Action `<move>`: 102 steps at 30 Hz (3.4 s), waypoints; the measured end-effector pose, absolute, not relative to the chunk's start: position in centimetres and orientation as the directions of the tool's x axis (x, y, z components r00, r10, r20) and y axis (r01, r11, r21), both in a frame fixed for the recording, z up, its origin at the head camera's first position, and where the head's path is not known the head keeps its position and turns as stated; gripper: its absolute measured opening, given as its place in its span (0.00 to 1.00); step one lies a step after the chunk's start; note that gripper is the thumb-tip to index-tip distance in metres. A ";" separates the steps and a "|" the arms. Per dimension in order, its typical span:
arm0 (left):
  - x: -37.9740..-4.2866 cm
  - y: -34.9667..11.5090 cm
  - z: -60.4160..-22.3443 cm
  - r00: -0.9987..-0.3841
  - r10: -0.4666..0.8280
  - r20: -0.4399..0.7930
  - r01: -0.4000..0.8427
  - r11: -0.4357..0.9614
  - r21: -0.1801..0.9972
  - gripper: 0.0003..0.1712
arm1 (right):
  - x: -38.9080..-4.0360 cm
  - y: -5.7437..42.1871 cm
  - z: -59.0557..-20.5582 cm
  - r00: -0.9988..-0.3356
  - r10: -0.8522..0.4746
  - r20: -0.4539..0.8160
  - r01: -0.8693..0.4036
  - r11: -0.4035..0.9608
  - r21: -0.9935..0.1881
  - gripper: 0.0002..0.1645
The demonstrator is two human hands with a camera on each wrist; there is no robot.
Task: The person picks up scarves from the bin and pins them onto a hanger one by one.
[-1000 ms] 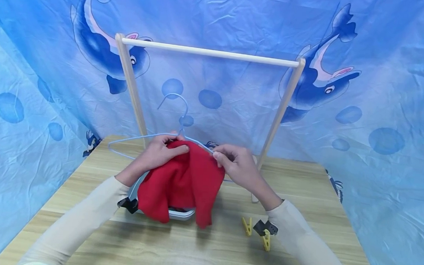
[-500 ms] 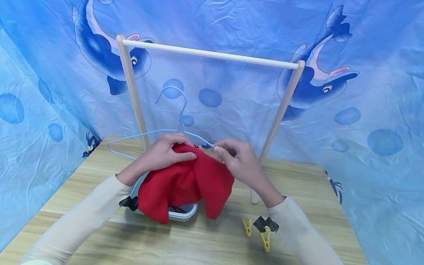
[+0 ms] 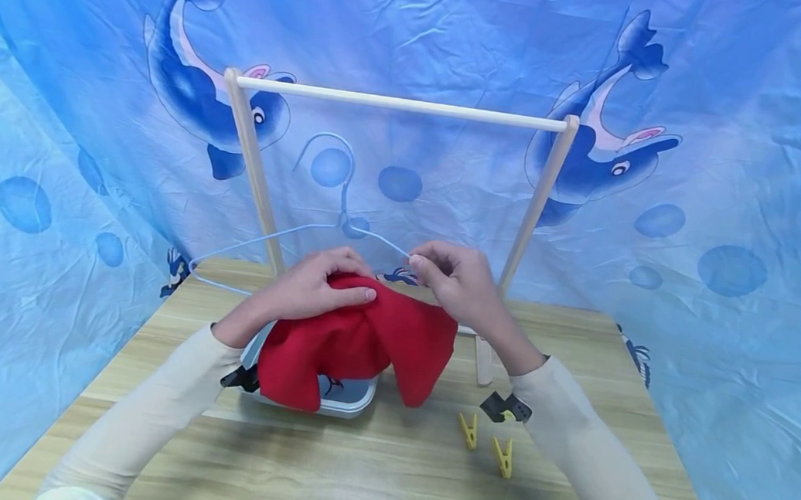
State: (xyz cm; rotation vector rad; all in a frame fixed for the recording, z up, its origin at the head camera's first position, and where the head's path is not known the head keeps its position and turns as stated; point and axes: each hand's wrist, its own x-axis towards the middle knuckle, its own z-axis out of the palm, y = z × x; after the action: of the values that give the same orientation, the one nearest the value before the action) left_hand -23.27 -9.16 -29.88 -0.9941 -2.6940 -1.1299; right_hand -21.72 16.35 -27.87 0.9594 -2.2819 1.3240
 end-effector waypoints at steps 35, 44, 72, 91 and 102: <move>-20.8 -13.3 -29.7 -0.750 0.341 0.567 0.623 0.653 0.432 0.16 | -24.0 17.2 -25.8 -0.727 -0.402 0.556 -0.682 0.337 -0.649 0.07; -18.9 -16.1 -31.6 -0.773 0.289 0.565 0.570 0.709 0.416 0.18 | -23.9 17.6 -25.7 -0.744 -0.384 0.547 -0.665 0.348 -0.661 0.07; -18.0 -16.4 -33.0 -0.888 0.264 0.376 0.456 0.409 0.791 0.21 | -22.7 17.6 -26.0 -0.746 -0.367 0.556 -0.665 0.356 -0.656 0.07; -20.2 -15.9 -30.2 -0.915 -0.039 0.401 0.365 0.343 0.866 0.26 | -22.7 17.5 -26.4 -0.746 -0.383 0.544 -0.662 0.342 -0.667 0.07; -20.9 -17.2 -30.3 -0.930 0.064 0.363 0.358 0.385 0.850 0.34 | -22.7 17.6 -26.3 -0.749 -0.384 0.539 -0.657 0.326 -0.680 0.07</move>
State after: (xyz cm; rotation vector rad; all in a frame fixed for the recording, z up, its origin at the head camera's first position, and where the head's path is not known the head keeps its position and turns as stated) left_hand -20.90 -17.18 -30.30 -0.3719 -2.3763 -1.5613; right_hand -22.66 17.59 -26.27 0.9370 -2.3151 1.3888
